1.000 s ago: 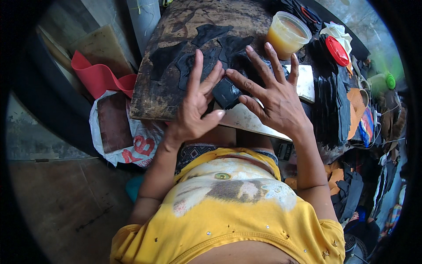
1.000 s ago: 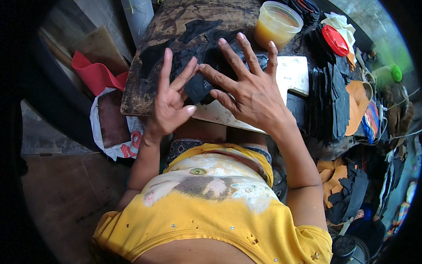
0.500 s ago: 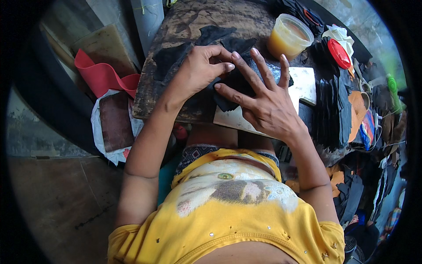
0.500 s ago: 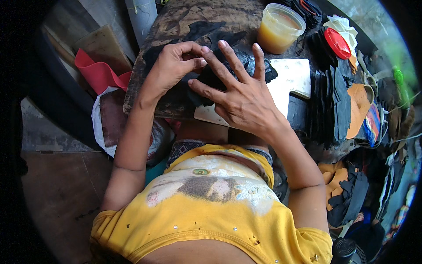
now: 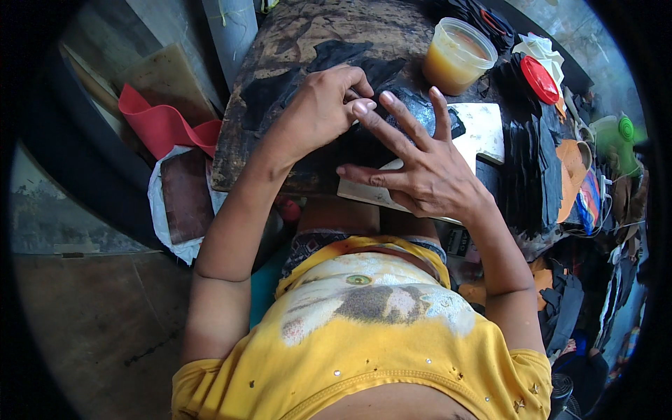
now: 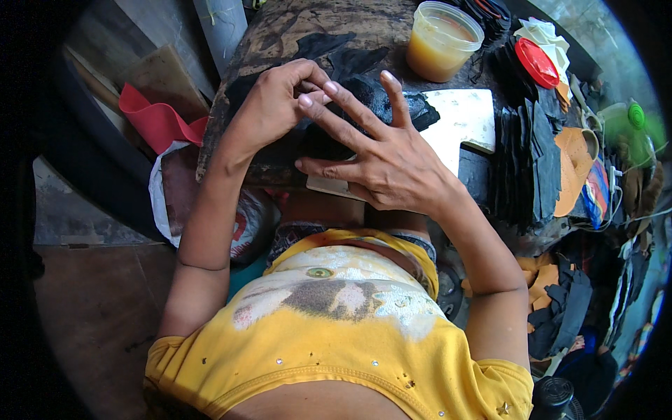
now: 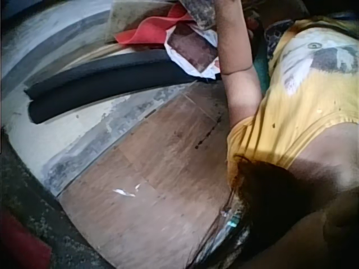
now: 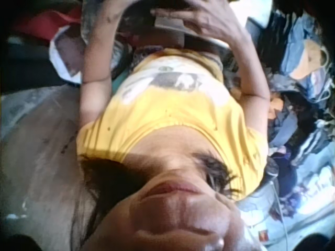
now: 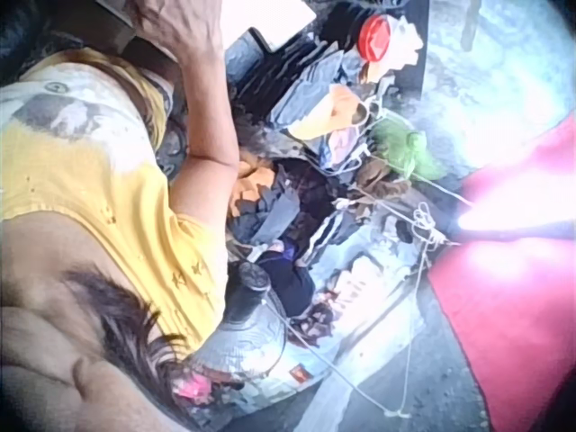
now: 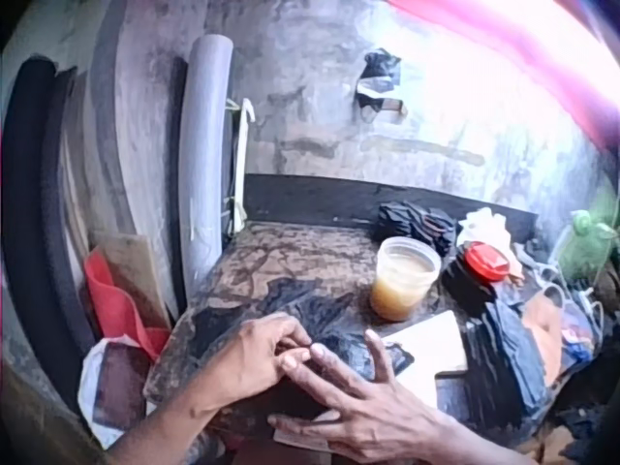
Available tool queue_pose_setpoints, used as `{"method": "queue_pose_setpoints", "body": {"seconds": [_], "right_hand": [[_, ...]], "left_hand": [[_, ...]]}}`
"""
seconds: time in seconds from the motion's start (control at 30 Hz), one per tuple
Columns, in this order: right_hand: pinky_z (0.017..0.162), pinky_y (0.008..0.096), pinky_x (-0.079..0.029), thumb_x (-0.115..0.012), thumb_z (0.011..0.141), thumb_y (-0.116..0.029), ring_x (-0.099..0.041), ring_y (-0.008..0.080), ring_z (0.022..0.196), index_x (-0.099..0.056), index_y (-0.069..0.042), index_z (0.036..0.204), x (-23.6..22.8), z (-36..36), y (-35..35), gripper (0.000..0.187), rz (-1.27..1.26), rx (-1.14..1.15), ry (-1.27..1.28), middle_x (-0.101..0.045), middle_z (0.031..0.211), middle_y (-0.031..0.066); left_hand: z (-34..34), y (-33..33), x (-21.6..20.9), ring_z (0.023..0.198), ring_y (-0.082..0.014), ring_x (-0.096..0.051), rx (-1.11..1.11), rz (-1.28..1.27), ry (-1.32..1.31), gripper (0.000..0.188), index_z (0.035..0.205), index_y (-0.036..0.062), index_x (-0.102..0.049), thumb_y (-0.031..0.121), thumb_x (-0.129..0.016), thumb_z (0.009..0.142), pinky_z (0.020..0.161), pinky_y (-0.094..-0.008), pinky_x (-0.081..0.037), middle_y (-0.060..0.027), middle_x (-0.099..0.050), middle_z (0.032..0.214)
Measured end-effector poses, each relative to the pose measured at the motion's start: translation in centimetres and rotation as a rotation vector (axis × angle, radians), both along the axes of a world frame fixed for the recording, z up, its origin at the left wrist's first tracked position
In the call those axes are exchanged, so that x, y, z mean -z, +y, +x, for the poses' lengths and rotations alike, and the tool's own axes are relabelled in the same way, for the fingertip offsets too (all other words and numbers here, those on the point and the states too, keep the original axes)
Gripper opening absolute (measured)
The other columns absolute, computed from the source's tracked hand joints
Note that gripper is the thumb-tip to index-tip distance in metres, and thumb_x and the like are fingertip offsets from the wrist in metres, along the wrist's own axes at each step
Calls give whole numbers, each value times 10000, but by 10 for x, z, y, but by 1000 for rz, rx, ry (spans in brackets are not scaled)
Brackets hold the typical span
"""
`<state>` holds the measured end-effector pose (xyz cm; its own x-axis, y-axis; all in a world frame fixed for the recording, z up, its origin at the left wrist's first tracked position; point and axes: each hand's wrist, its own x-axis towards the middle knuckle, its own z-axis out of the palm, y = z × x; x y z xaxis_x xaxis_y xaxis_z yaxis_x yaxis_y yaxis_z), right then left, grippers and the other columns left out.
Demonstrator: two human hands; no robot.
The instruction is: The person sits at a low work table and repeatedly picks up black leather pieces, applies a yellowish adhesive from a container, and presses the pieces together. The person handles multiple pieces one at a time, stacking some on the table while continuing to apply adhesive and press them.
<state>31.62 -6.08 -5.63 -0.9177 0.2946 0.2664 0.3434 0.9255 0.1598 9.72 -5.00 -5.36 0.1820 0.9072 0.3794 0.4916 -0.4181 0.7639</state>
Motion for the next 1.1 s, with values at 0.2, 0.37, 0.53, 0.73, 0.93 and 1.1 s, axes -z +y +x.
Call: {"method": "queue_pose_setpoints", "body": {"seconds": [0.2,0.37,0.53,0.73,0.93,1.1], "right_hand": [[1177,614,-25,-582,717,-180,-213,408,1479,-790,-240,1011,-6,30,0,365,-381,-154,272,-454,1495,160],[1174,599,-43,-575,717,-82,-172,397,1485,-690,-203,1242,0,38,-1,551,-403,170,698,-401,1516,164],[1188,563,-54,-527,643,-66,-169,403,1482,-755,-224,1110,22,38,-10,543,-367,200,629,-409,1514,163],[1176,514,-226,-514,649,-24,-358,336,1399,-750,-119,1055,41,53,-1,479,-506,207,1094,-495,1418,162],[1128,436,-349,-562,770,-101,-446,293,1329,-655,-83,1227,56,55,-1,466,-567,311,1120,-493,1383,161],[1136,433,-353,-560,756,-4,-458,308,1314,-592,-64,1280,59,50,1,528,-504,288,1088,-495,1375,166]], "left_hand": [[0,3,-3,815,-138,-648,-52,-33,92,153,966,-10,-667,95,-706,863,730,-279,-523,-77,-677,889],[4,2,-3,804,-122,-641,-75,-21,84,146,947,-9,-658,88,-714,853,719,-272,-521,-64,-667,877],[5,4,-3,770,-103,-620,-84,102,103,131,923,18,-653,109,-717,853,691,-256,-510,-19,-642,835],[-36,21,-16,762,-62,-607,143,-225,-605,181,1071,89,-598,154,-666,917,691,-258,-517,28,-622,857],[-129,85,-26,749,-116,-632,-70,-109,-543,207,1117,60,-541,110,-619,931,637,-286,-520,-30,-625,925],[-170,156,2,800,-169,-615,-245,-316,-436,214,1145,45,-529,49,-515,931,673,-325,-501,-54,-554,932]]}}
